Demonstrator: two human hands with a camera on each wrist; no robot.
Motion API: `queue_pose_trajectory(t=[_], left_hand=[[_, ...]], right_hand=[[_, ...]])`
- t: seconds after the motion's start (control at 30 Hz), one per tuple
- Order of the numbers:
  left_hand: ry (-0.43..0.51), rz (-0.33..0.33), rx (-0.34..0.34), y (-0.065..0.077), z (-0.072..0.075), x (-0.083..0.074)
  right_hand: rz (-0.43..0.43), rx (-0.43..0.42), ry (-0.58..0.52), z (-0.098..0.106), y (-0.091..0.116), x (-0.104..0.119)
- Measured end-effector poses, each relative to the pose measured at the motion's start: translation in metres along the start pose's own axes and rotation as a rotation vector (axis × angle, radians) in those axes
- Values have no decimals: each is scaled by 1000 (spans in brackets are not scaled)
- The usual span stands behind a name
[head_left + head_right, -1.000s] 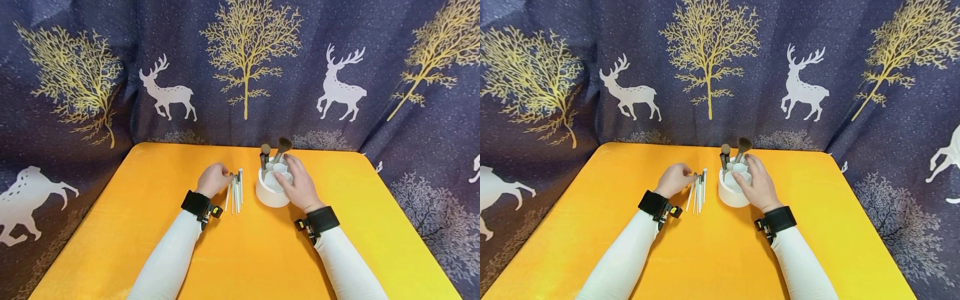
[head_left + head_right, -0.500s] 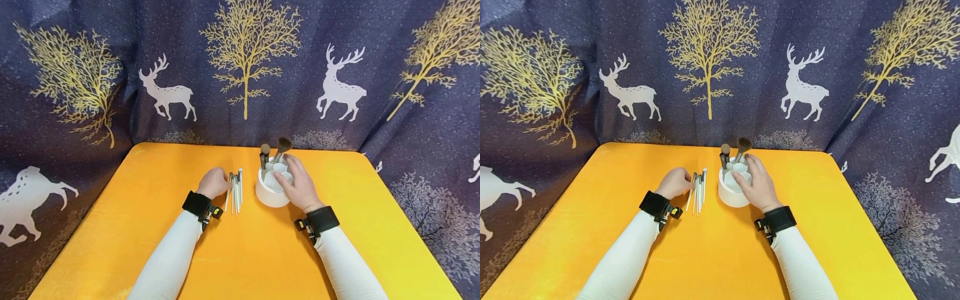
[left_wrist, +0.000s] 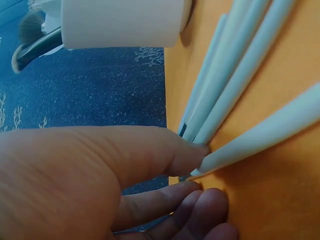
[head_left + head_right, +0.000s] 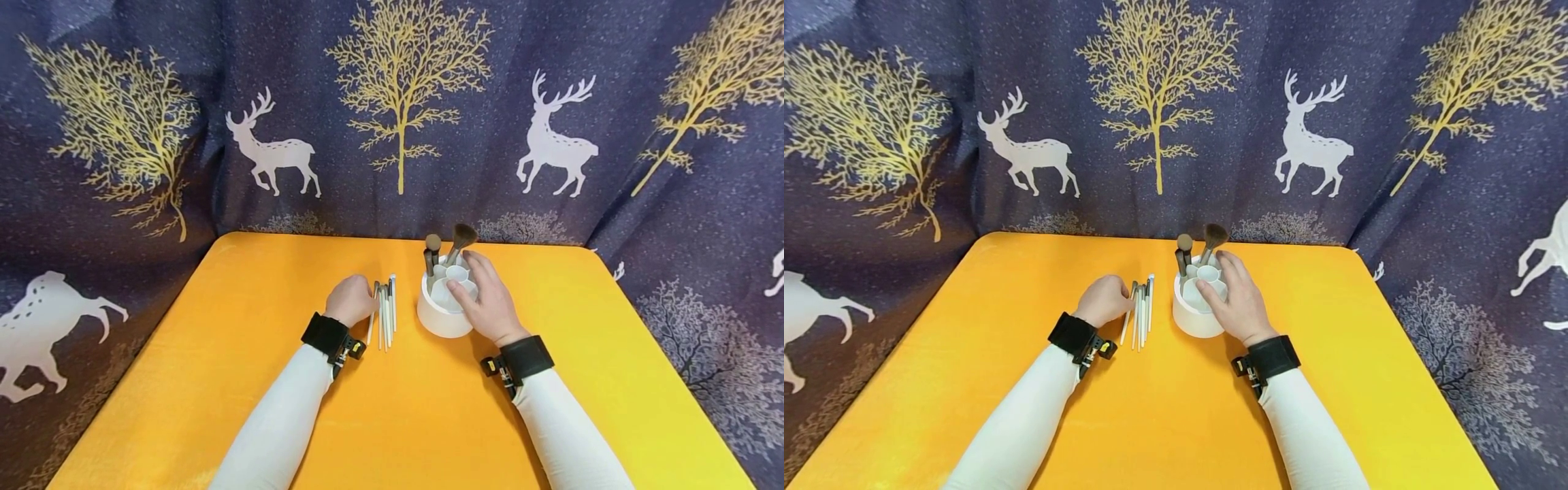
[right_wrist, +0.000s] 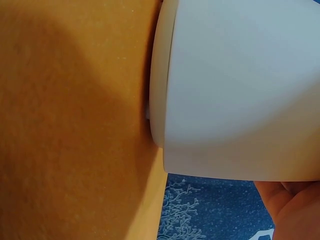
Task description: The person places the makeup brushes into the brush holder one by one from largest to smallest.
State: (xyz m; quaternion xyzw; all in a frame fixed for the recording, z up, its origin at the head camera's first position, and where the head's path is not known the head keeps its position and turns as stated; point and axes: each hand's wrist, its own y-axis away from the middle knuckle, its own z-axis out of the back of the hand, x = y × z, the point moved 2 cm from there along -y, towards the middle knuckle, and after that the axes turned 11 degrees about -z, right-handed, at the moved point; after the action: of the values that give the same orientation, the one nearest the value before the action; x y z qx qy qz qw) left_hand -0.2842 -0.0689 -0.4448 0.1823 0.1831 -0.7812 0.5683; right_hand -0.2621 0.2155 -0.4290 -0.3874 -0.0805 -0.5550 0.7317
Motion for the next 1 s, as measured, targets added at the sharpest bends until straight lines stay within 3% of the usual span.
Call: queue_pose_trajectory(t=[0.63, 1.0], left_hand=[[-20, 48, -29, -3, -7, -3], [17, 41, -46, -3, -1, -1]], right_hand=[[1, -4, 1, -1, 0, -1], [-2, 1, 1, -1, 0, -1]])
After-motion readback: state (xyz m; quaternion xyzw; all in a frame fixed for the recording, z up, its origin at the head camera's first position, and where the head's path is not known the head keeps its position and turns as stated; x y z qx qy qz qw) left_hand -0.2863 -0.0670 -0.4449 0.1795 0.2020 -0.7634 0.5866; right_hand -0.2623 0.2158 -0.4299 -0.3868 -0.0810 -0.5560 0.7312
